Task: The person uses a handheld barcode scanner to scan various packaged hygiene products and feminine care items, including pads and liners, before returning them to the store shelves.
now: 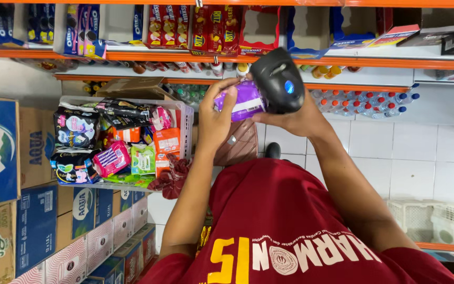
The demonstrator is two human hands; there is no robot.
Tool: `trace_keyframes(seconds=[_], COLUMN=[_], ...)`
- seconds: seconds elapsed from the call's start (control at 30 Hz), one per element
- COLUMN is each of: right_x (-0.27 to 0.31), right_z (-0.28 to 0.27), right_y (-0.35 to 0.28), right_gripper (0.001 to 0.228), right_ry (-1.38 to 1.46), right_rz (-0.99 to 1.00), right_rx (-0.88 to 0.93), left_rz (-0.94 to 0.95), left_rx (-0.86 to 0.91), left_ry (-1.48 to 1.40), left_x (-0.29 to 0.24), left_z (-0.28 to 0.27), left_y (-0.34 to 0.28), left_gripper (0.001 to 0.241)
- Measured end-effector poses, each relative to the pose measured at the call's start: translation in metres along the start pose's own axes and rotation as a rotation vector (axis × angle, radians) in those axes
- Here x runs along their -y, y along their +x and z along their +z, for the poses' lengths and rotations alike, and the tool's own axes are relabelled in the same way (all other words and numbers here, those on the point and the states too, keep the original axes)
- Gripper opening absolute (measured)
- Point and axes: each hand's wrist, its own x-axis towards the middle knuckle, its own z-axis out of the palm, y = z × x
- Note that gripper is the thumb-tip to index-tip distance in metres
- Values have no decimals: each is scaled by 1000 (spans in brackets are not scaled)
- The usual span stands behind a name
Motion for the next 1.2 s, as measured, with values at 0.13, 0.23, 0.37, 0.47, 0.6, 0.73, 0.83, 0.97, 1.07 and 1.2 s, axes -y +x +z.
trace_keyframes(seconds=[0.13, 0.23, 0.37, 0.47, 0.6, 0.73, 0.83, 0.97, 1.07, 1.2], right_x=[-6, -10, -20, -26, -36, -29, -12, -1, -2, 1], right_z=[-8, -19, -31, -38, -46, -58, -67, -82, -75, -56], right_y=[-4, -3, -3, -6, -11, -17, -20, -35, -51, -58], right_gripper=[62, 59, 51, 45, 38, 18, 22, 20, 17, 20], right_ry=[-297, -200, -103, -50, 31, 24, 146, -121, -283, -415], right_rz=[11, -87, -88, -15, -11, -60, -26, -86, 162, -23], right_rx=[-52, -108, -238, -360, -440, -469, -579, -643, -588, -481], left_rz=[-16, -42, -113, 170, 126, 56, 109, 182, 210, 176], left_rx=[96, 209, 255, 205, 214, 234, 241, 136, 73, 34], left_ry=[-49, -213, -239, 41, 52, -12, -3, 9, -2, -27], left_x=[-8, -26, -35, -27, -18, -14, -13, -19, -21, -26], left_z=[5, 12, 32, 43, 64, 86, 94, 101, 105, 110], left_y=[5, 5, 12, 21, 26, 34, 43, 61, 79, 90], left_gripper=[35, 53, 63, 48, 36, 36, 30, 27, 26, 27])
